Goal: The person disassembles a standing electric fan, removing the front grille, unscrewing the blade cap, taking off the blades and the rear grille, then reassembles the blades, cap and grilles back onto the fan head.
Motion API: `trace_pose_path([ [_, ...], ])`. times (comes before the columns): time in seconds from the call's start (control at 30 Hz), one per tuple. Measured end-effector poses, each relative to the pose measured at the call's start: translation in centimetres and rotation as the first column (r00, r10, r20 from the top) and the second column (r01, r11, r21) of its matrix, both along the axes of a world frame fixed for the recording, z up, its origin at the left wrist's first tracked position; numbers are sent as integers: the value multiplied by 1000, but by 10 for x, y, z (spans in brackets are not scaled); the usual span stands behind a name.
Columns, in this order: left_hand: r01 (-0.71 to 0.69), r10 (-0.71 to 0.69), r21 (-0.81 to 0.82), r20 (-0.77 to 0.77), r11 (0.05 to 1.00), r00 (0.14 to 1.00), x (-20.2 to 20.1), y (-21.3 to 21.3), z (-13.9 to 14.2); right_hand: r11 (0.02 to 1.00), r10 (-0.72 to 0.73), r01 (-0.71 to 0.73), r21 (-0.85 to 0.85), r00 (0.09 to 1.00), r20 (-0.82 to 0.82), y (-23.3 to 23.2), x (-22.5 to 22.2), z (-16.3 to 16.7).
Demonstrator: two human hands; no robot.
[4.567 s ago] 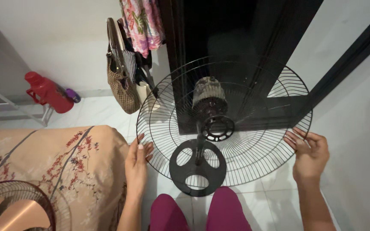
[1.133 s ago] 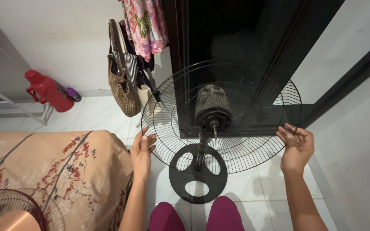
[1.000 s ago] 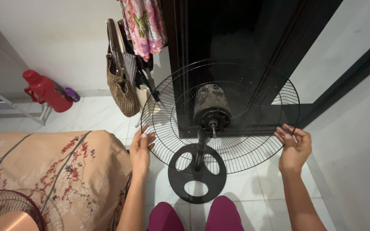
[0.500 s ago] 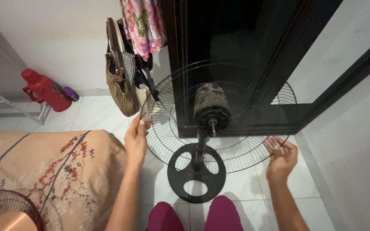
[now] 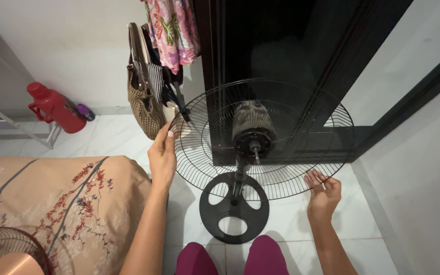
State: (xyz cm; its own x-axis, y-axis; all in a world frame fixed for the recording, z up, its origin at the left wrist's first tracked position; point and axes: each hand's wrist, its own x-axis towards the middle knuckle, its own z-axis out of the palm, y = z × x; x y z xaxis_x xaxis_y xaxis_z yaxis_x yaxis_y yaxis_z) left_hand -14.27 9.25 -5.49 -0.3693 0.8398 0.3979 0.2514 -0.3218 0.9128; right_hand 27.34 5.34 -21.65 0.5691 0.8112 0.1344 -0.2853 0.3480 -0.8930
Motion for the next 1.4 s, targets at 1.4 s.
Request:
trace_pose_path([
  [1.4,153,-136,-39,281,987,950,-12,-1,-106,974,192,-161,-160,961,198,-12,16,20],
])
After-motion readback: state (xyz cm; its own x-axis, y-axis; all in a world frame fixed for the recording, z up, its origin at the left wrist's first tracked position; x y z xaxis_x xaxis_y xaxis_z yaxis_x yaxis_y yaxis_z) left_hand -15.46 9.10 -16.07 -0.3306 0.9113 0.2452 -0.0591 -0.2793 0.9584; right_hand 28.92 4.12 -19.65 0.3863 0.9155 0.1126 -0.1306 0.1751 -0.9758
